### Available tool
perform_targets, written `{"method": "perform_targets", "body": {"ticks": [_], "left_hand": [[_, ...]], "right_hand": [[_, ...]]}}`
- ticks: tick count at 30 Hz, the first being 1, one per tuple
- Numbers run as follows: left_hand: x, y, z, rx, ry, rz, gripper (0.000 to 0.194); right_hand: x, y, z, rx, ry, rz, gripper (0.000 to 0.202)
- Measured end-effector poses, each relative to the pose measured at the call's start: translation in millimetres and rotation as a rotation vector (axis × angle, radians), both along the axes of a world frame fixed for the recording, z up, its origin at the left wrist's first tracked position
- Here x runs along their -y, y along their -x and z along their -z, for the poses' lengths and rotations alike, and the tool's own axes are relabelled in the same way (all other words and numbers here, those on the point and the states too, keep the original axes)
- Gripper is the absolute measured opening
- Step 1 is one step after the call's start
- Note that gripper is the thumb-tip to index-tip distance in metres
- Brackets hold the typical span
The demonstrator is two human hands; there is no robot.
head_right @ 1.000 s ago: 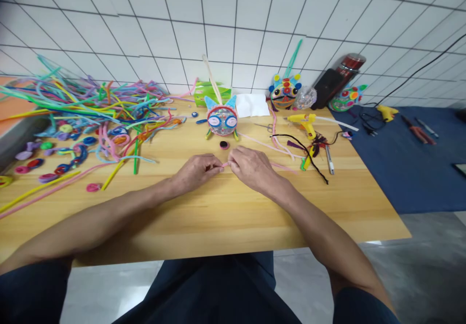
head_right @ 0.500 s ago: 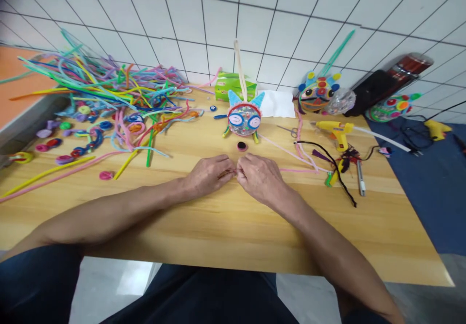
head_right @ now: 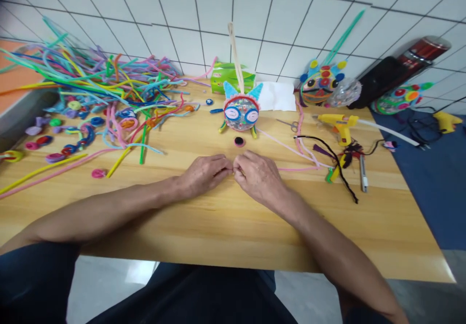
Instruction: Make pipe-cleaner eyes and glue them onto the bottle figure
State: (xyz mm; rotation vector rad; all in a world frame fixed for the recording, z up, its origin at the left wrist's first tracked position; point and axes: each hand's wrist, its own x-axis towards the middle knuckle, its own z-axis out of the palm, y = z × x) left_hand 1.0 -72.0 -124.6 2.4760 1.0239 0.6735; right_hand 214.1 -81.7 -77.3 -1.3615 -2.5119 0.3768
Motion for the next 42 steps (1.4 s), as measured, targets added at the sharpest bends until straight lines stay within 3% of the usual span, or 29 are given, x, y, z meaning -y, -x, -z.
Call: {"method": "perform_targets", "body": {"ticks": [5,14,20,23,27,30,32,35,42], "left_hand": [[0,0,-9.8,0.337,0.172,-0.010,0.016],[3,-5,-29.8,0.777,0.545,-0.165,0.041],[0,0,-58.6,0.929,0.628,-0.151,0.037],[-9,8,-81.1,0.837,0.596,-0.082,0.034],[-16,18,-113.3,0.460,0.271,0.002,0.021],[-16,16,-127.1,0.263,0.093,0.058,0.016],[-16,11,-128.6,0.229,0.002,0.060,0.016],[-17,0,-123.3,0.363,-0.044,0.004,0.021],[-19,-38,-108.5,0.921,0.264,-0.059,0.040]], "right_hand": [[-3,-3,-6.7,-0.302,0.081,0.062,0.011],[6,14,-9.2,-0.645,0.120,0.205,0.011],[9,26,-37.3,-0.814,0.113,0.198,0.017],[5,23,-62.1,-0.797,0.163,0.152,0.016],[0,13,-89.2,-0.589,0.170,0.092,0.008],[-3,6,-98.7,-0.456,0.112,0.067,0.011],[-6,2,-100.7,-0.446,0.080,0.073,0.011],[-9,-2,-99.1,-0.556,0.073,0.094,0.010],[-13,6,-85.6,-0.926,0.132,0.167,0.024]]}}
